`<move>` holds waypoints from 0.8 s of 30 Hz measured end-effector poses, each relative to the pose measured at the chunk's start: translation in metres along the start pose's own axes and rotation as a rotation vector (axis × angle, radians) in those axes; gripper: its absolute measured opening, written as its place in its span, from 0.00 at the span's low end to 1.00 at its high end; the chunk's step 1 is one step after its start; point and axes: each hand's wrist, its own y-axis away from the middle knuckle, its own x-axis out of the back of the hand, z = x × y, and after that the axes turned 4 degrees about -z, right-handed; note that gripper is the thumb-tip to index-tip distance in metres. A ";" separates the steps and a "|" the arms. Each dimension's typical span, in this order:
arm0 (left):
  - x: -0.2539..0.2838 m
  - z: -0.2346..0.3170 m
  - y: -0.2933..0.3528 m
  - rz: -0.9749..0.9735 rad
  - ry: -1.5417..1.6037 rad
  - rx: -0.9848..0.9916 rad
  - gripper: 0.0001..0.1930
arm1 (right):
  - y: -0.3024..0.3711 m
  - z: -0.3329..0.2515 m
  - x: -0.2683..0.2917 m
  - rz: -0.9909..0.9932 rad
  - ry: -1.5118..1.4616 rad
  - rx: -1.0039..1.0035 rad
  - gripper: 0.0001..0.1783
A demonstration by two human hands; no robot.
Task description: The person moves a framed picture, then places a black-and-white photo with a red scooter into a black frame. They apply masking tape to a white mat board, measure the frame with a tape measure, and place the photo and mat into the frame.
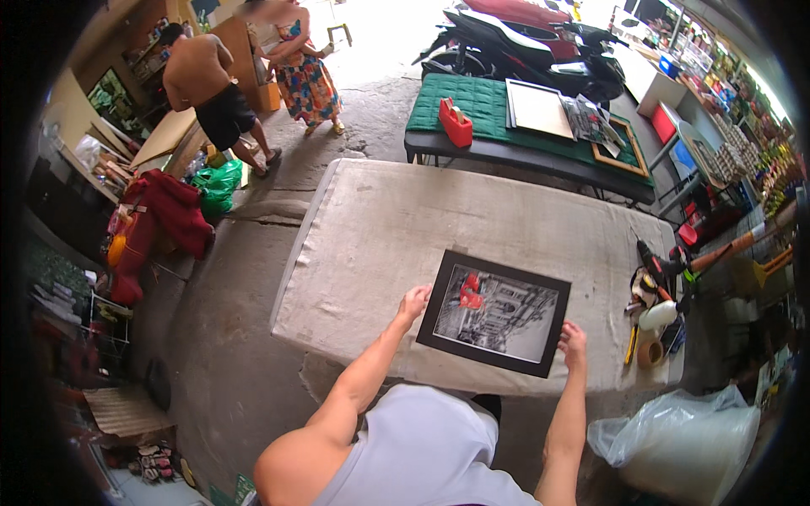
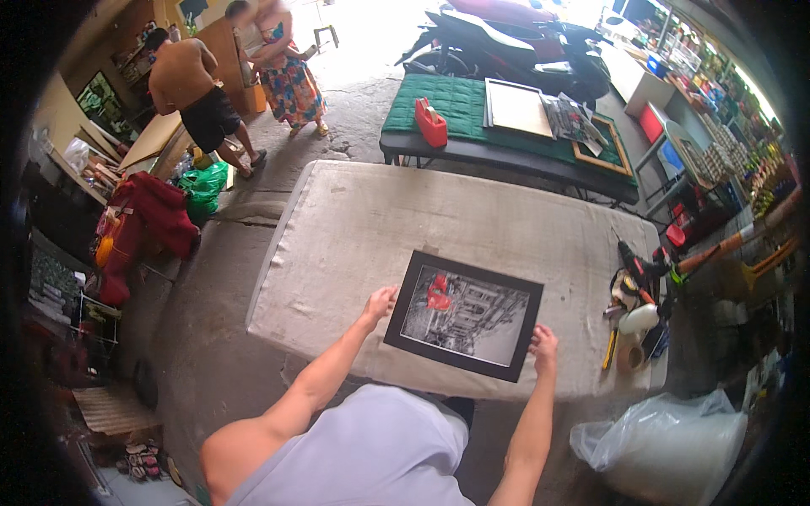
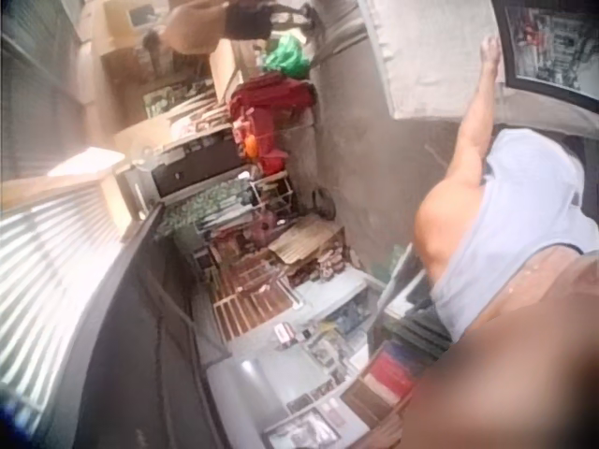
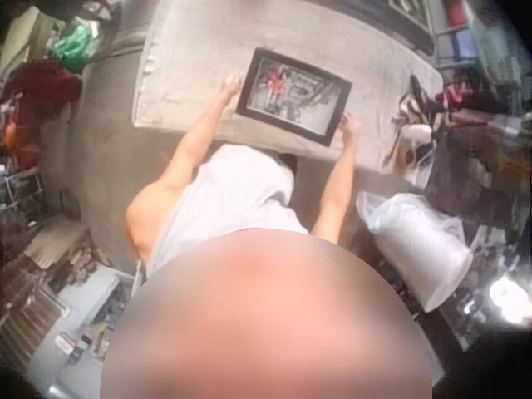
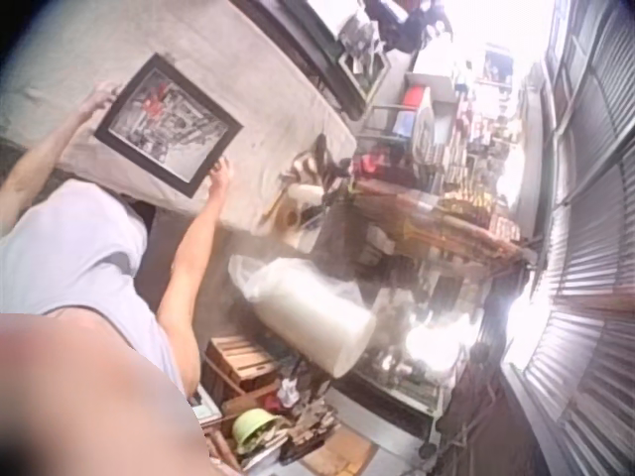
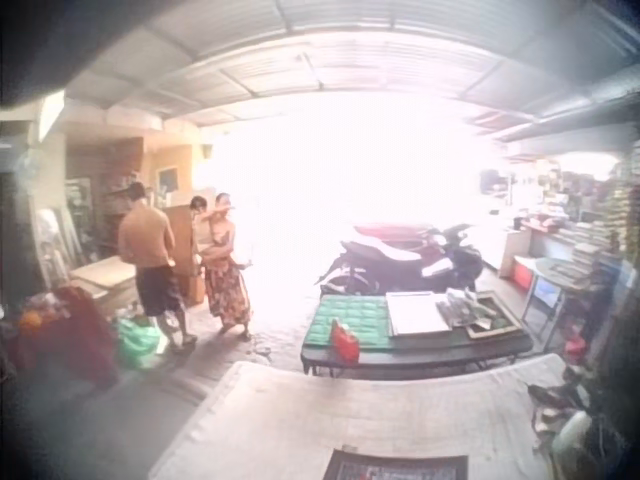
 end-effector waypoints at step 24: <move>-0.218 0.109 0.150 -0.075 -1.046 0.086 0.31 | 0.028 -0.090 -0.008 -0.749 1.432 0.441 0.25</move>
